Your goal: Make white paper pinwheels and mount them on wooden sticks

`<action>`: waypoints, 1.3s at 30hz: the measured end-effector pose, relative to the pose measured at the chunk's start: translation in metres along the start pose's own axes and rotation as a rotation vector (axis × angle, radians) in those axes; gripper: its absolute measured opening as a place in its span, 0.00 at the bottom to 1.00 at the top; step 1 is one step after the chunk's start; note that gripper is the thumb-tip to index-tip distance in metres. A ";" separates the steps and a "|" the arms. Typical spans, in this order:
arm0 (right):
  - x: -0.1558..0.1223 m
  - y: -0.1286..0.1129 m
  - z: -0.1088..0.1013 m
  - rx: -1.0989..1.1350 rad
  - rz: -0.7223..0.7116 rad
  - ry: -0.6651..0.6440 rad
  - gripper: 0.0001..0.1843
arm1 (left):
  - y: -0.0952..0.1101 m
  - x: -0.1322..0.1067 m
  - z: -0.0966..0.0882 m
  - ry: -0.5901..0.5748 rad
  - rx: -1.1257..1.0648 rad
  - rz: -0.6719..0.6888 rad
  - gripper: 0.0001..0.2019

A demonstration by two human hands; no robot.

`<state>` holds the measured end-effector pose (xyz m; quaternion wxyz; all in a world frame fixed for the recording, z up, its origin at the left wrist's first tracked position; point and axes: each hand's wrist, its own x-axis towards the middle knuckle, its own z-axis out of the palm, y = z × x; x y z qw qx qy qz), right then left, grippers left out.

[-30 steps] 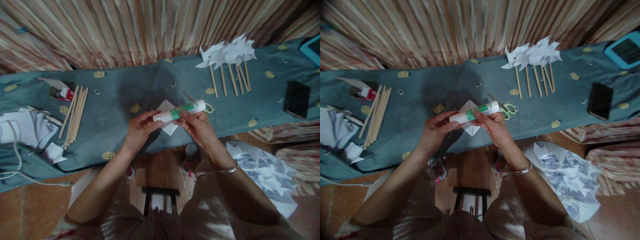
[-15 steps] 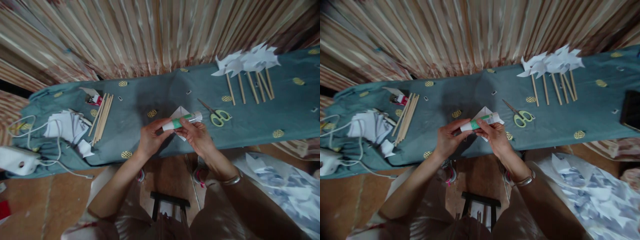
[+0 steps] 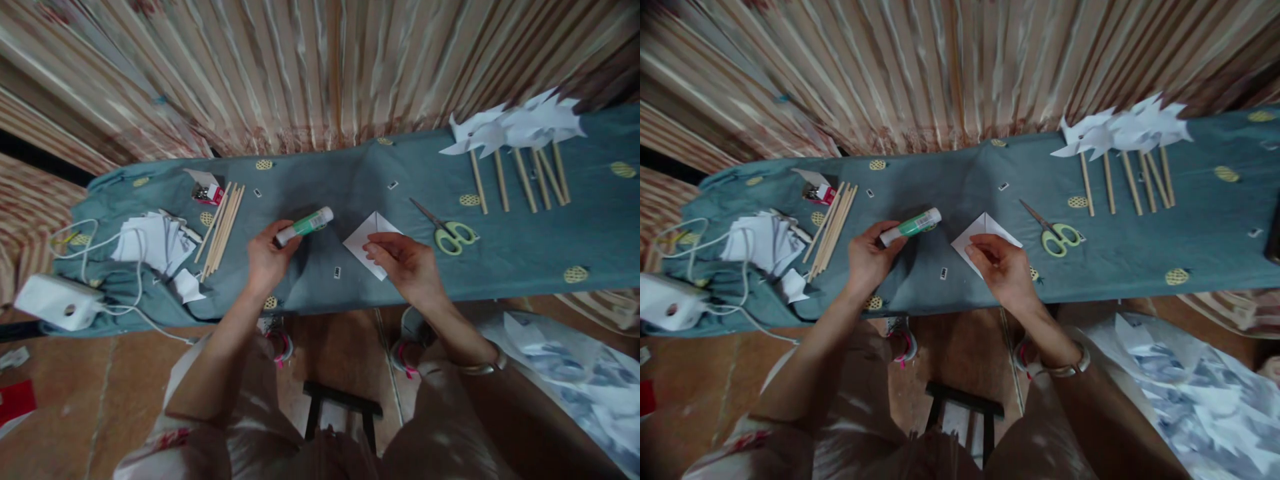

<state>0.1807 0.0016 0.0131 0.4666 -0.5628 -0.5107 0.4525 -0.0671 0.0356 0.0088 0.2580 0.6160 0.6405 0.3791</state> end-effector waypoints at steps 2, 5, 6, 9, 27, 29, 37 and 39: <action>-0.002 0.000 -0.015 -0.163 -0.067 0.032 0.14 | -0.005 0.003 -0.007 0.027 0.144 0.089 0.13; -0.006 -0.002 -0.039 -0.413 -0.178 0.065 0.12 | 0.001 -0.002 -0.006 0.086 0.276 0.360 0.21; -0.007 -0.003 -0.046 -0.486 -0.228 0.054 0.12 | 0.006 -0.006 -0.002 0.066 0.290 0.441 0.23; -0.011 -0.002 -0.059 -0.646 -0.374 -0.053 0.14 | 0.025 -0.021 0.021 -0.141 0.256 0.688 0.18; -0.005 0.006 -0.066 -0.699 -0.373 -0.250 0.17 | 0.040 -0.022 0.070 -0.333 0.207 0.911 0.07; -0.006 0.006 -0.065 -0.649 -0.353 -0.245 0.17 | 0.043 -0.025 0.069 -0.350 0.174 0.872 0.06; -0.010 0.010 -0.052 -0.445 -0.273 -0.184 0.02 | 0.050 -0.036 0.068 -0.414 0.081 0.742 0.05; -0.010 0.011 -0.050 -0.454 -0.269 -0.168 0.03 | 0.051 -0.038 0.068 -0.405 0.046 0.699 0.06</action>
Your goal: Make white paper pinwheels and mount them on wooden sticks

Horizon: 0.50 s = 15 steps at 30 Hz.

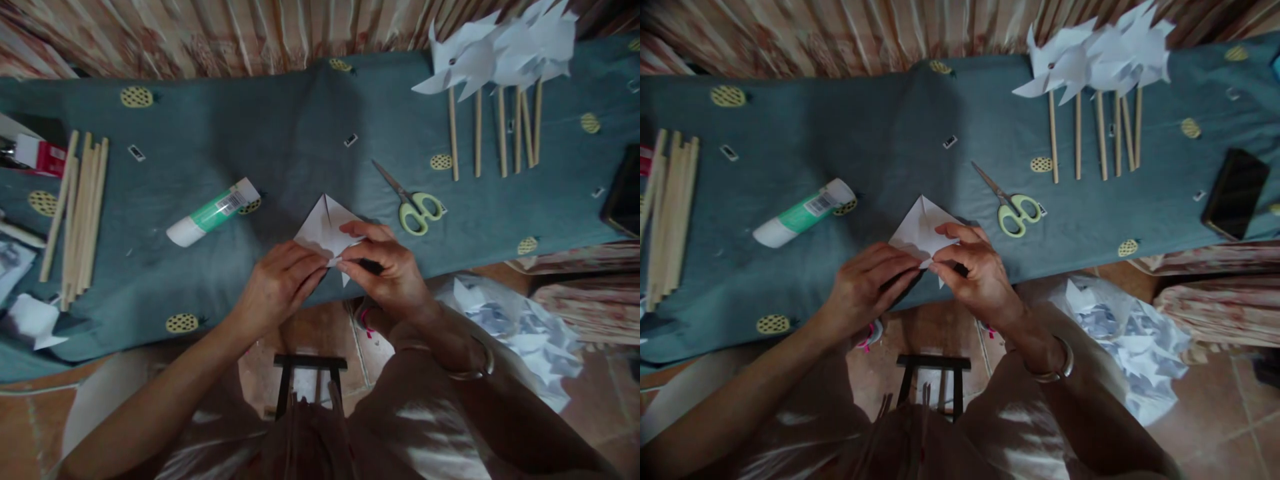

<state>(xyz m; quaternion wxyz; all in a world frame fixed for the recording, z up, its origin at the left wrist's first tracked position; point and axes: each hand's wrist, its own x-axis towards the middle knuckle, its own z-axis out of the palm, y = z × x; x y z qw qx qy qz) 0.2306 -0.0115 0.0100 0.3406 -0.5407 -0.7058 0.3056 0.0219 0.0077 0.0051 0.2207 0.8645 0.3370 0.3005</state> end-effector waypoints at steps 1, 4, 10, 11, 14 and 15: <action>0.000 0.000 0.001 -0.014 0.003 0.002 0.04 | 0.001 0.000 0.000 0.013 -0.014 -0.017 0.06; 0.002 -0.002 0.003 -0.072 0.014 0.008 0.05 | 0.002 0.000 0.001 0.018 -0.048 -0.036 0.08; 0.003 -0.003 0.007 -0.116 0.031 0.052 0.05 | -0.001 0.000 0.004 0.010 -0.090 -0.009 0.08; 0.004 -0.003 0.008 -0.116 0.031 0.060 0.05 | -0.002 0.000 0.005 0.011 -0.089 -0.012 0.08; 0.003 -0.003 0.009 -0.118 0.042 0.075 0.03 | -0.003 0.002 0.005 -0.002 -0.088 -0.032 0.08; 0.003 -0.003 0.009 -0.119 0.048 0.077 0.03 | -0.002 0.002 0.005 -0.007 -0.091 -0.040 0.08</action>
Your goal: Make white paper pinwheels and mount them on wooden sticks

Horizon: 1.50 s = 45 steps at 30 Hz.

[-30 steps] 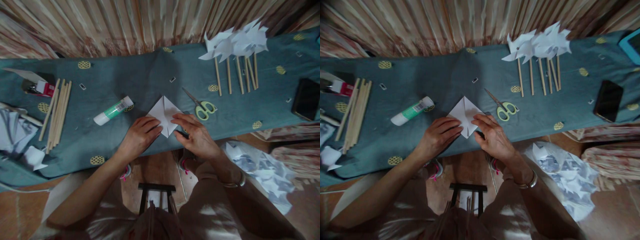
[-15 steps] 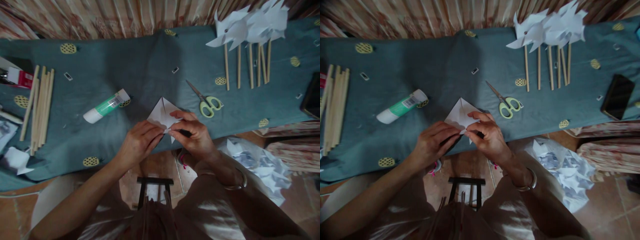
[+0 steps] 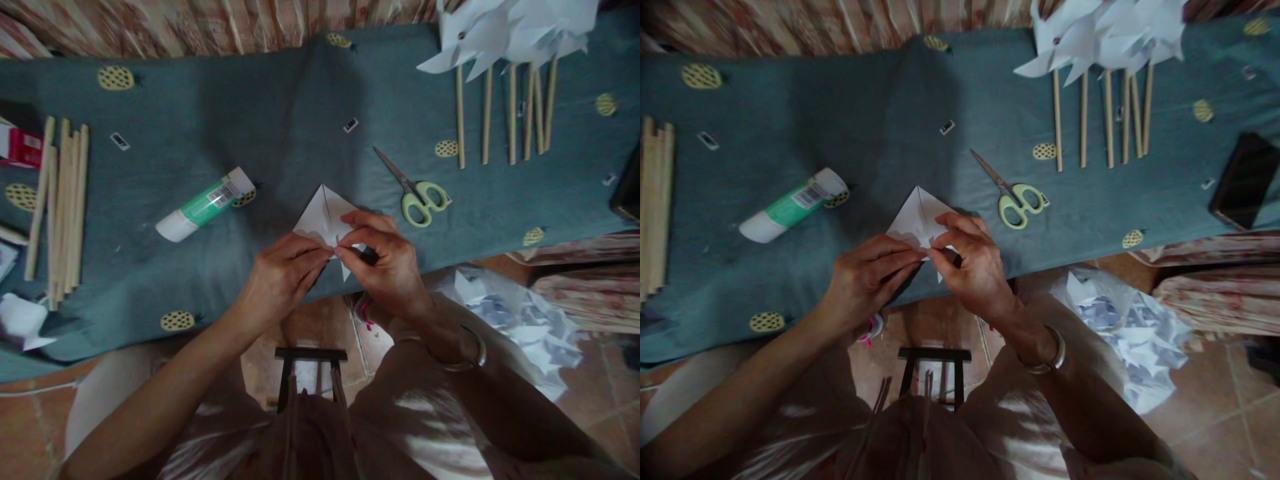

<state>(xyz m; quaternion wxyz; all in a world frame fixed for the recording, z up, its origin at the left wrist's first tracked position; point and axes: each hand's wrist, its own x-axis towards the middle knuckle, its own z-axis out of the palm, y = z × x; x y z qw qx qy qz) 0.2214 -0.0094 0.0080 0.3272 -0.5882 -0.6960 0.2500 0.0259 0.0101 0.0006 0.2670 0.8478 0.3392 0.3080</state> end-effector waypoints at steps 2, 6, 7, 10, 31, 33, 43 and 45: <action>0.000 0.000 0.000 0.000 0.007 0.003 0.02 | 0.000 0.001 0.000 -0.003 -0.005 -0.010 0.08; -0.001 0.001 -0.001 0.004 0.006 0.010 0.02 | 0.000 0.002 0.000 0.006 -0.008 -0.015 0.08; -0.001 0.001 -0.001 0.003 0.007 0.011 0.02 | -0.001 0.002 0.000 0.005 -0.011 -0.018 0.08; -0.001 0.000 -0.002 0.000 0.008 0.012 0.02 | -0.001 0.003 -0.002 -0.014 -0.024 -0.034 0.09; -0.003 -0.001 -0.003 -0.107 -0.042 -0.068 0.14 | -0.002 0.006 -0.003 -0.043 -0.047 -0.056 0.09; -0.004 0.000 -0.002 -0.122 -0.054 -0.085 0.16 | -0.002 0.006 -0.003 -0.040 -0.041 -0.055 0.09; -0.009 -0.002 0.010 -0.163 -0.187 -0.040 0.17 | 0.000 0.005 -0.003 -0.071 0.009 -0.070 0.09; -0.009 -0.002 0.010 -0.169 -0.175 -0.047 0.16 | 0.000 0.006 -0.003 -0.075 0.016 -0.060 0.09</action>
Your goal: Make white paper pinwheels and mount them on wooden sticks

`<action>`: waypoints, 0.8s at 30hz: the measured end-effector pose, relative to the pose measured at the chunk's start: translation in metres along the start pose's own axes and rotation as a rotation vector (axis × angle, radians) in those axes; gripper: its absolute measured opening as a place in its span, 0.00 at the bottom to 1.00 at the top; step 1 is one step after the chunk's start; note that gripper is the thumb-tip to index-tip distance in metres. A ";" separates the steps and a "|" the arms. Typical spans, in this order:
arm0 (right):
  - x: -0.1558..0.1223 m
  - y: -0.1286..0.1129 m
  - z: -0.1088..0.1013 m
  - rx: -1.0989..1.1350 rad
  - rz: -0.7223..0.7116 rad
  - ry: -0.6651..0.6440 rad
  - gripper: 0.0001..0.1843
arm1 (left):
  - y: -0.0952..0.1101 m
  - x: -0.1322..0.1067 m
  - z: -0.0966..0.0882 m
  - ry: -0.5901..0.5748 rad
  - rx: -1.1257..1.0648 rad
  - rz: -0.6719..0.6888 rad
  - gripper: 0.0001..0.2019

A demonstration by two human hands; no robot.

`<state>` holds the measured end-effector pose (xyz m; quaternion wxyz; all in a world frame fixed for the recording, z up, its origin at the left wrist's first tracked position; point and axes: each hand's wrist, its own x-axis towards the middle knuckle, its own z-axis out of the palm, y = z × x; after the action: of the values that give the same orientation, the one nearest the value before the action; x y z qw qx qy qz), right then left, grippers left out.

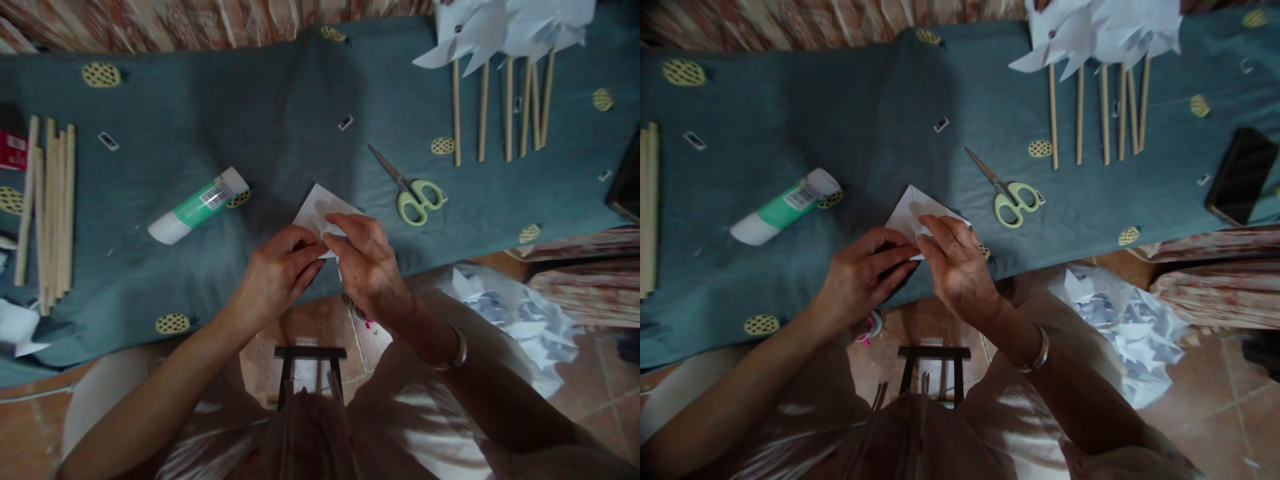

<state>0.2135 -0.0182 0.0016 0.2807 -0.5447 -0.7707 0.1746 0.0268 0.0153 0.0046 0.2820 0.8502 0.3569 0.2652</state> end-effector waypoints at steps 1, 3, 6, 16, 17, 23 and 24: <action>0.000 0.001 -0.001 0.001 0.008 -0.007 0.16 | 0.000 0.000 0.000 0.000 0.003 0.005 0.09; 0.002 0.003 -0.005 0.020 0.019 -0.019 0.17 | -0.001 0.000 0.001 0.007 0.016 0.014 0.09; 0.004 0.010 -0.012 0.044 0.030 0.016 0.20 | -0.001 -0.002 0.004 0.014 0.057 0.028 0.08; 0.003 0.010 -0.022 -0.003 0.055 0.040 0.19 | -0.018 -0.001 -0.025 0.117 0.409 0.147 0.06; 0.001 0.008 -0.022 0.012 0.058 0.040 0.18 | -0.019 -0.002 -0.027 0.137 0.433 0.156 0.06; -0.003 0.002 -0.020 0.013 0.095 0.052 0.15 | -0.002 -0.009 -0.022 0.200 0.413 0.191 0.13; -0.003 0.002 -0.020 0.019 0.099 0.050 0.15 | 0.000 -0.010 -0.021 0.204 0.388 0.192 0.14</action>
<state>0.2281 -0.0212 0.0153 0.2959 -0.5837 -0.7339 0.1821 0.0069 0.0132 0.0170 0.0492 0.8874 0.3452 0.3017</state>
